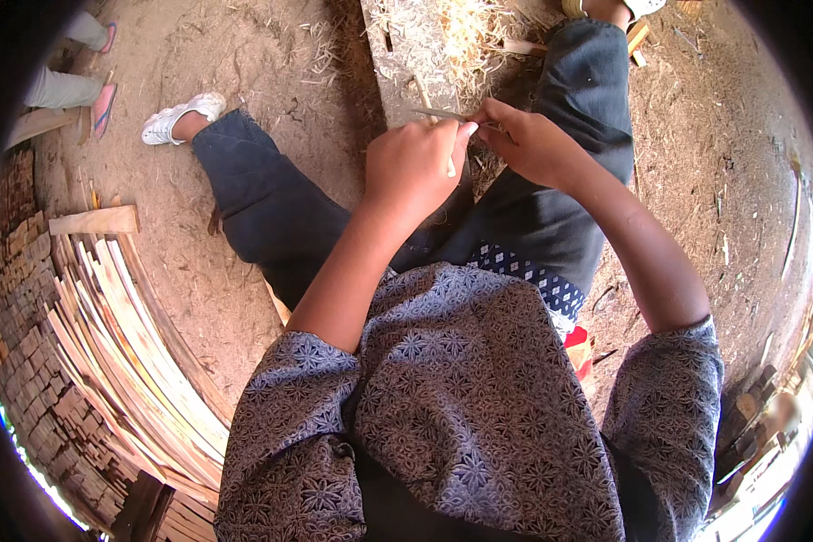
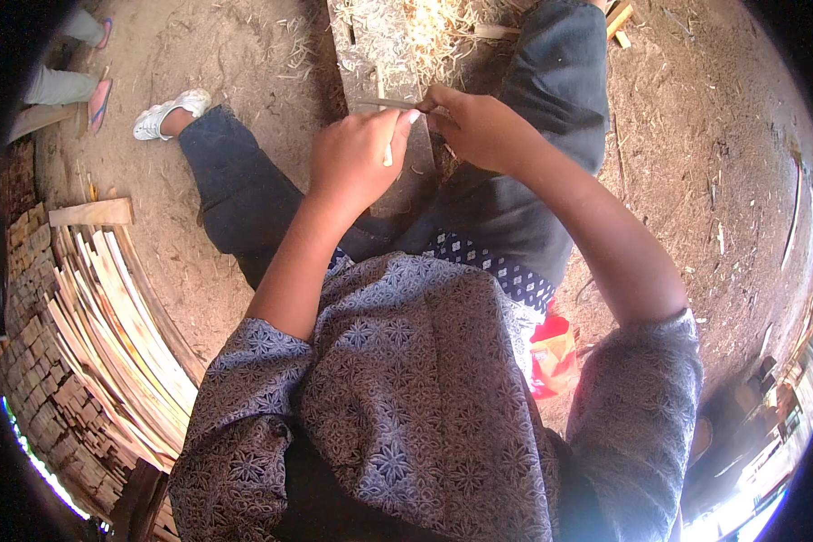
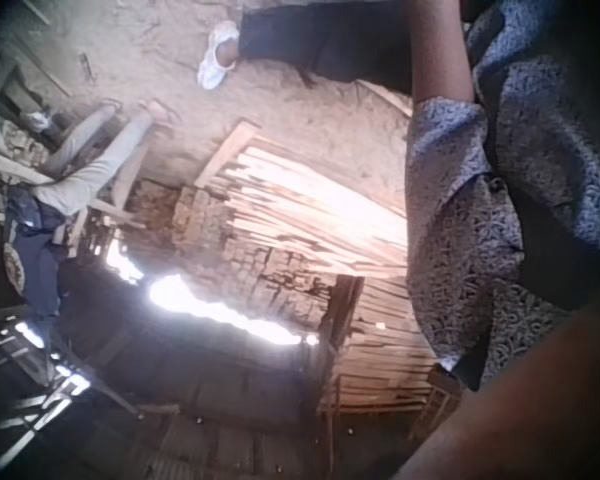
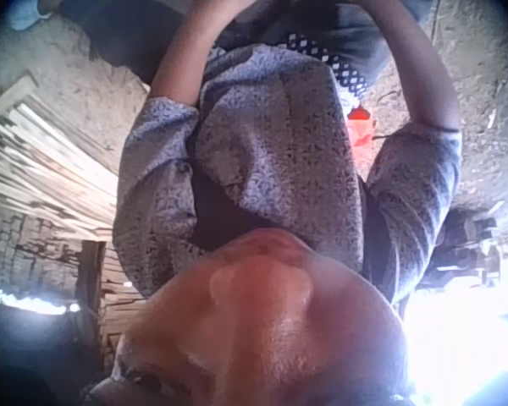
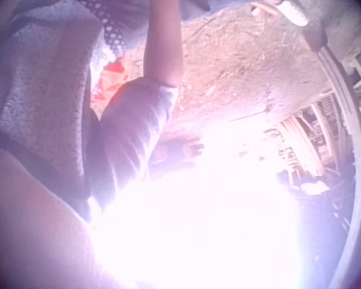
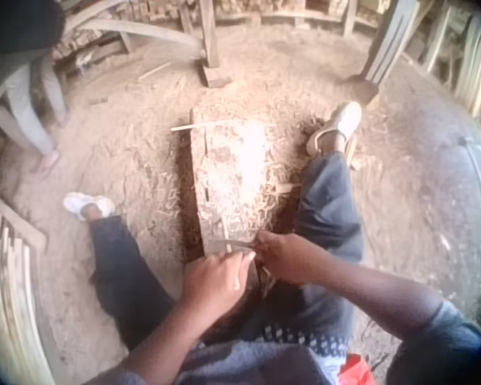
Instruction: The person sits on the ground and uses a knife to shave and shape a thin wooden stick. They repeatedly scrape the surface of the stick, rotating it to work on different sides, and occasionally inspect the progress.
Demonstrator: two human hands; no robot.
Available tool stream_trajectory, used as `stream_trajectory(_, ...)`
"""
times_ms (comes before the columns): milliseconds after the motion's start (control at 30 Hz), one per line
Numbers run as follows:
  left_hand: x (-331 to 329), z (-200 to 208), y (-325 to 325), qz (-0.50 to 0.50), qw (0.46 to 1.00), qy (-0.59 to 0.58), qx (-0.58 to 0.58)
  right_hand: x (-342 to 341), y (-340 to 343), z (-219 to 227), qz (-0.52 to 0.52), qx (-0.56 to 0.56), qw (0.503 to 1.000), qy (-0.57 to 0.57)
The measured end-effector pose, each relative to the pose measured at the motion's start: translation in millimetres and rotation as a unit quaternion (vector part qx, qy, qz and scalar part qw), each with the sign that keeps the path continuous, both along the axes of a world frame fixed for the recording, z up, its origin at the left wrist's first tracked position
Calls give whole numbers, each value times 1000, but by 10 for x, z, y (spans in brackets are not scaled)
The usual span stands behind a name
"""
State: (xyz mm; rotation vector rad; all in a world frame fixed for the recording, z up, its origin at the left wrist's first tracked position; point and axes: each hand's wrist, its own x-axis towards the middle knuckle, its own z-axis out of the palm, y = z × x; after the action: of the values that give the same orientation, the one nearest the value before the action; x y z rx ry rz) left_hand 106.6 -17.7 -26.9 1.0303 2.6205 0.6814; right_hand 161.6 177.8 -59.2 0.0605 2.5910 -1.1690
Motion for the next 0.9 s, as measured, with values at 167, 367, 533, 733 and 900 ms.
stream_trajectory(167, -3, -22, 73, -4, 1000, 9, 1, -603, 5, -669, -30, 61, 997, -29)
stream_trajectory(367, -69, 0, 76, -5, 1000, -22, 2, -479, 89, -814, -41, -7, 999, -31)
stream_trajectory(533, -19, -88, -28, 17, 998, 4, 54, 35, -29, 114, -9, -48, 999, -11)
stream_trajectory(733, 28, -50, 14, 15, 999, -15, 29, -428, -53, -524, -33, 34, 999, 11)
stream_trajectory(900, -35, -126, 35, 48, 993, 4, 107, -806, -24, -837, -42, 39, 997, -59)
